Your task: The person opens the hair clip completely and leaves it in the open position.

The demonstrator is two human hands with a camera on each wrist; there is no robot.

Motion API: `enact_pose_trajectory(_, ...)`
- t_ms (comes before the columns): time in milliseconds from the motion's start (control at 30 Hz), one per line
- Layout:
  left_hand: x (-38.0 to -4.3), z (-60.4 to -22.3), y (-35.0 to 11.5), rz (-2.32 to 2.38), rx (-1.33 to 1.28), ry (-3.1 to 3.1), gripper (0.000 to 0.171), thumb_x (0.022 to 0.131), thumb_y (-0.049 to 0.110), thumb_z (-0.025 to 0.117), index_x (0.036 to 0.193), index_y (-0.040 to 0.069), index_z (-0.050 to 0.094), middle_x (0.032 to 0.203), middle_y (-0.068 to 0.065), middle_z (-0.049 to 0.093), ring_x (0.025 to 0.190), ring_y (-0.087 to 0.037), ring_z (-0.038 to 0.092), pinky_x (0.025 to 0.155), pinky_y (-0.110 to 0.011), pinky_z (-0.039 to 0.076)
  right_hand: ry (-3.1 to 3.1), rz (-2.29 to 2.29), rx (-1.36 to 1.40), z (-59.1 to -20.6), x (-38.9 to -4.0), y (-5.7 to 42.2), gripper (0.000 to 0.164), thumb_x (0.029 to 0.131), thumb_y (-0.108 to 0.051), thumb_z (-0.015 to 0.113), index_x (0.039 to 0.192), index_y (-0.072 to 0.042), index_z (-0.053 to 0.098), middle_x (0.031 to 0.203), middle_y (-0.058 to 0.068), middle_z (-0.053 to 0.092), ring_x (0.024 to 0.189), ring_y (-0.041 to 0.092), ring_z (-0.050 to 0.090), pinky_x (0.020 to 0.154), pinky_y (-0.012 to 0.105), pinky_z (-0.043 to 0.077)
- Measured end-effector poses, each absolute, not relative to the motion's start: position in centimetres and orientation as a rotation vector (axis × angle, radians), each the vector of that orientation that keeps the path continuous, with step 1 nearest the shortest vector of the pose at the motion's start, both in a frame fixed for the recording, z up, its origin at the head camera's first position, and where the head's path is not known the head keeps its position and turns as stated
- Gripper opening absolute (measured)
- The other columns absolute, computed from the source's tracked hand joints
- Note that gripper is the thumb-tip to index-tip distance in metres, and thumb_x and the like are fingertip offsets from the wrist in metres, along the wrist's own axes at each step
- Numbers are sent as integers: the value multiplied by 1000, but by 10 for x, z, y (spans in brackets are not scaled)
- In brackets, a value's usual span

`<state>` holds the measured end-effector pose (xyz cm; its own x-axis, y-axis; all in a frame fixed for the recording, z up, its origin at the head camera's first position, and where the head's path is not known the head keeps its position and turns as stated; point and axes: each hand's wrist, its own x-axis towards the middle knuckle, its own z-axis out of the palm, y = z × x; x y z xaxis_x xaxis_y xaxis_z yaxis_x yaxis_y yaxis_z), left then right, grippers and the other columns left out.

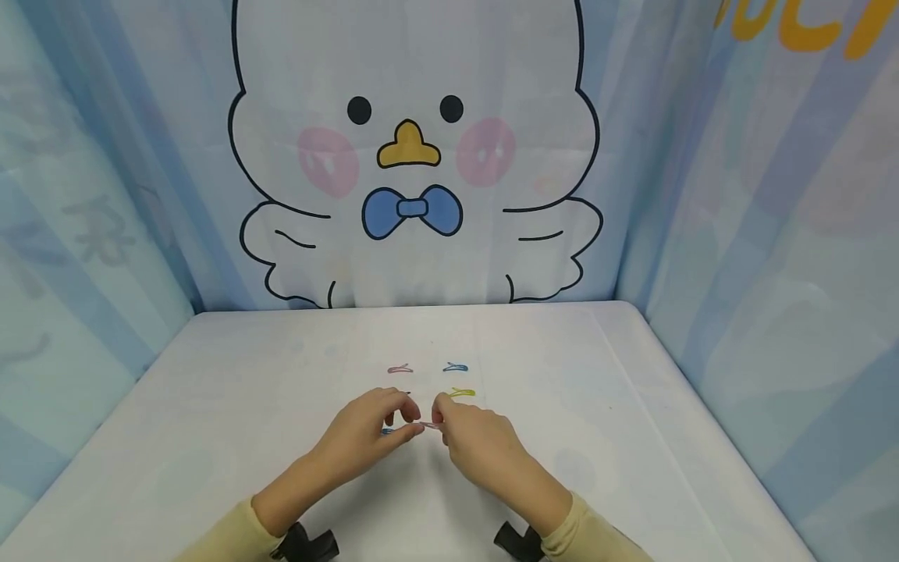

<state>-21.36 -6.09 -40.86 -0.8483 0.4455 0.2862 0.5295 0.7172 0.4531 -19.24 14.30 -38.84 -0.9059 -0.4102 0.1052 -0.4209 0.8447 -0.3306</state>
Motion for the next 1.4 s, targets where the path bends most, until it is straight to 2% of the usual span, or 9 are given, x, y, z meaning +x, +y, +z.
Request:
enact_pose_trajectory(167, -204, -404, -56, -825, -829, -2703, 10, 95, 31, 76, 93, 23, 71, 83, 16, 63, 73, -3, 49, 64, -21, 45, -2923, 560, 695, -383, -184, 144, 10, 102, -14, 63, 100, -21, 57, 76, -12, 62, 56, 4, 45, 50, 24, 37)
enact_pose_trajectory(367, -196, -402, -53, -789, -840, -2629, 12, 94, 25, 77, 87, 23, 67, 80, 15, 61, 71, -2, 49, 63, -20, 44, -2849, 561, 714, -379, -177, 144, 9, 101, -18, 66, 99, -22, 58, 72, -15, 57, 54, 2, 43, 48, 23, 36)
enact_pose_trajectory(667, -194, -393, -52, -739, -754, -2567, 17, 91, 30, 81, 87, 23, 66, 80, 14, 62, 73, -4, 53, 61, -20, 44, -2727, 601, 678, -375, -176, 145, 13, 96, -21, 74, 96, -23, 61, 70, -17, 59, 51, -1, 42, 45, 20, 35)
enact_pose_trajectory(1067, -194, -386, -48, -767, -729, -2546, 20, 92, 30, 79, 87, 22, 62, 81, 12, 59, 66, -2, 45, 56, -18, 40, -2478, 508, 688, -377, -175, 145, 21, 88, -10, 81, 99, -21, 67, 73, -13, 66, 49, -3, 38, 45, 17, 33)
enact_pose_trajectory(1267, -193, -384, -46, -792, -732, -2549, 25, 94, 26, 77, 80, 22, 57, 76, 13, 57, 63, -2, 45, 54, -19, 39, -2422, 441, 670, -378, -175, 141, 22, 87, -7, 81, 99, -21, 68, 75, -14, 69, 49, -4, 40, 45, 15, 32)
enact_pose_trajectory(1400, -193, -382, -47, -788, -729, -2550, 23, 94, 25, 76, 81, 22, 59, 75, 14, 57, 63, -2, 45, 54, -19, 39, -2433, 408, 643, -376, -176, 140, 20, 88, -9, 81, 97, -20, 67, 72, -15, 68, 48, -3, 42, 44, 16, 31)
